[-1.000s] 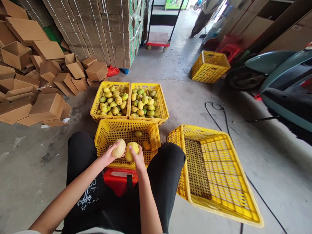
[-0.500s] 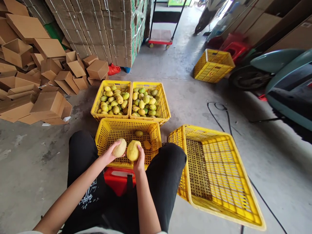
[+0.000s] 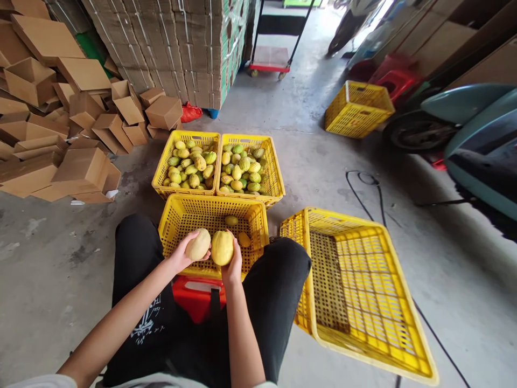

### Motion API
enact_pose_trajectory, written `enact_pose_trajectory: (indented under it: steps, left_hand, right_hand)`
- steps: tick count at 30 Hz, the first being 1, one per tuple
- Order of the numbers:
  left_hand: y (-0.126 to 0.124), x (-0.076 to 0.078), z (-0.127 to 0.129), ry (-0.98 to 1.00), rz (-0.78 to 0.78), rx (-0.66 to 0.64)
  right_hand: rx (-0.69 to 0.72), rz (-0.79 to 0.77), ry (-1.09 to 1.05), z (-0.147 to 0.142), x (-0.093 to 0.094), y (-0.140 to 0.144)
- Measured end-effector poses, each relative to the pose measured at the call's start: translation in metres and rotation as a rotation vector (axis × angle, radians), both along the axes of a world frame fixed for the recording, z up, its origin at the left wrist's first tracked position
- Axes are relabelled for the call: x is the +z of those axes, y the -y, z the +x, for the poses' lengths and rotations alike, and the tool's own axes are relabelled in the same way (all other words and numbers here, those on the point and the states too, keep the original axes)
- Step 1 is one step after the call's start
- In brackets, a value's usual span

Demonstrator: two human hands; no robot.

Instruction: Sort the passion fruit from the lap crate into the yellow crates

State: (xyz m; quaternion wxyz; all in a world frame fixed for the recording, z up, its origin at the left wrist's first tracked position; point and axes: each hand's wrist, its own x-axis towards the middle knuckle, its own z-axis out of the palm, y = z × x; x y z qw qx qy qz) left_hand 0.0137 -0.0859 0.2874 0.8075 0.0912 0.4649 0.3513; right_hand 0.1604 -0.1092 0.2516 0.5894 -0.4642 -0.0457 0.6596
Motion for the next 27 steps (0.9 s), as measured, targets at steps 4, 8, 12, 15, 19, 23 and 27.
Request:
enact_pose_trajectory:
  steps: [4,8,12,15,19,23,27]
  left_hand:
    - [0.000,0.003,-0.001,0.009,0.050,-0.023]
    - [0.000,0.005,-0.004,0.016,0.068,-0.042]
    - [-0.001,0.006,-0.006,0.035,0.087,-0.044]
    - [-0.002,0.004,-0.005,-0.020,0.089,0.004]
    - [-0.004,0.003,-0.002,-0.055,0.106,0.051]
    - [-0.003,0.004,0.002,-0.007,0.114,0.047]
    - [-0.002,0.001,0.006,-0.047,0.092,0.089]
  right_hand:
    - [0.073,-0.086,0.015,0.001,-0.005,0.000]
    - [0.206,-0.124,0.035,0.000,-0.003,0.001]
    - [0.245,0.018,0.068,-0.003,-0.002,0.004]
    - [0.234,0.081,0.161,-0.006,-0.006,0.006]
    - [0.215,0.027,0.095,-0.010,-0.008,0.006]
    - [0.174,-0.047,-0.080,-0.010,-0.002,0.002]
    - [0.066,-0.099,-0.077,-0.005,0.002,-0.001]
